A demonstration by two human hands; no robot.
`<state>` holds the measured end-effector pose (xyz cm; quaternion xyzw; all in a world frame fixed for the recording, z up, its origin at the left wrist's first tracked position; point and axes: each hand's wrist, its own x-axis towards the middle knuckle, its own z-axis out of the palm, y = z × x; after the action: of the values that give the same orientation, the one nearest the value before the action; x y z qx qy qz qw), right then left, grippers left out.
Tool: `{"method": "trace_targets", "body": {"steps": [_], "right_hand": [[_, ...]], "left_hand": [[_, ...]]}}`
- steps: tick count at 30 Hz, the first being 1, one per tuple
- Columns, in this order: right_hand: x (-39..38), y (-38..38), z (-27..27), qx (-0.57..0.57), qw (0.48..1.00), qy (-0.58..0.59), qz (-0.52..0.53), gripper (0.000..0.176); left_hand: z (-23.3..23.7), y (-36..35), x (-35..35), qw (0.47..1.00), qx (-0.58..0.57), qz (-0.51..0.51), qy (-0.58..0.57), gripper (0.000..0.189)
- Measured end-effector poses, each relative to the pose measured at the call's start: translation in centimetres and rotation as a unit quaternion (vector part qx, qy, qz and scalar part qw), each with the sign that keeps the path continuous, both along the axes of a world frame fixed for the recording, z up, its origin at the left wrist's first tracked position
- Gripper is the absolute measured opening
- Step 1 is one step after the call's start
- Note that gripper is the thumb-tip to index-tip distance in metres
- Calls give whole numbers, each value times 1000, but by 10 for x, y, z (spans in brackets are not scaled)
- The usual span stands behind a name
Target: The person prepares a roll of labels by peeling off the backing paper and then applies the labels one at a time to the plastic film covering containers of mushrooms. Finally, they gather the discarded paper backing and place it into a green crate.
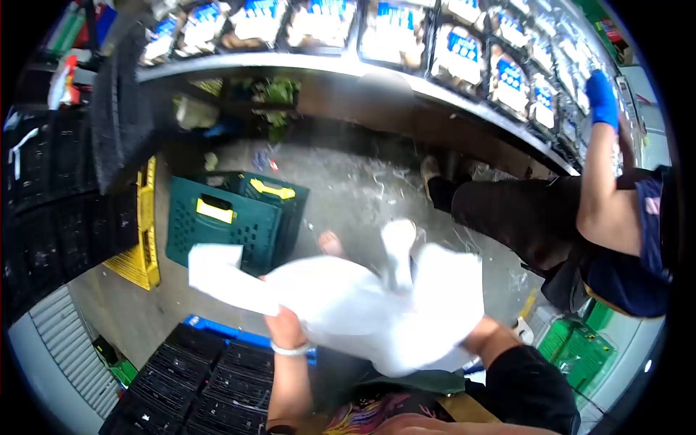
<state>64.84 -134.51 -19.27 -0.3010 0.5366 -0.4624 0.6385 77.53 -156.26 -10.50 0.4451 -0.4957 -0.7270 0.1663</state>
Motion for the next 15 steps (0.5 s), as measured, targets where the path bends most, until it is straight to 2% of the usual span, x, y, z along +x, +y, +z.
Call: {"method": "trace_targets", "body": {"steps": [1,2,3,4,5,6,7,8,9,11,12,13,14,15], "right_hand": [[20,13,39,13,999,39,-3,45],[38,21,78,30,995,95,-3,45],[52,27,111,39,987,155,8,45],[63,28,140,49,975,216,28,46],[67,34,167,56,963,259,48,46],[73,35,190,63,950,295,76,46],[73,39,212,69,942,311,103,47],[65,45,233,73,939,311,124,47],[58,52,248,94,951,280,96,48],[39,69,262,192,966,122,-121,46],[16,89,224,89,973,172,-128,45],[8,109,184,-10,965,220,-141,44],[-1,111,178,-50,970,169,-171,44],[1,108,180,-73,972,96,-202,44]], "left_hand": [[41,-13,-27,994,-7,101,31,30],[26,-27,-14,984,-133,117,11,25],[-3,-32,7,983,-141,114,28,25],[-35,-36,34,924,-371,-9,-94,23],[-48,-37,51,783,-572,-125,-213,20],[-41,-33,54,717,-601,-269,-227,21],[-33,-24,52,630,-616,-407,-239,22],[-16,-13,45,620,-542,-524,-218,25],[3,1,40,595,-457,-632,-197,29],[30,36,41,560,-427,-710,-7,30],[14,59,52,669,-238,-701,69,34],[-1,76,66,735,-30,-664,138,39],[14,82,71,790,58,-598,123,39],[39,79,70,857,62,-506,74,39]]}}
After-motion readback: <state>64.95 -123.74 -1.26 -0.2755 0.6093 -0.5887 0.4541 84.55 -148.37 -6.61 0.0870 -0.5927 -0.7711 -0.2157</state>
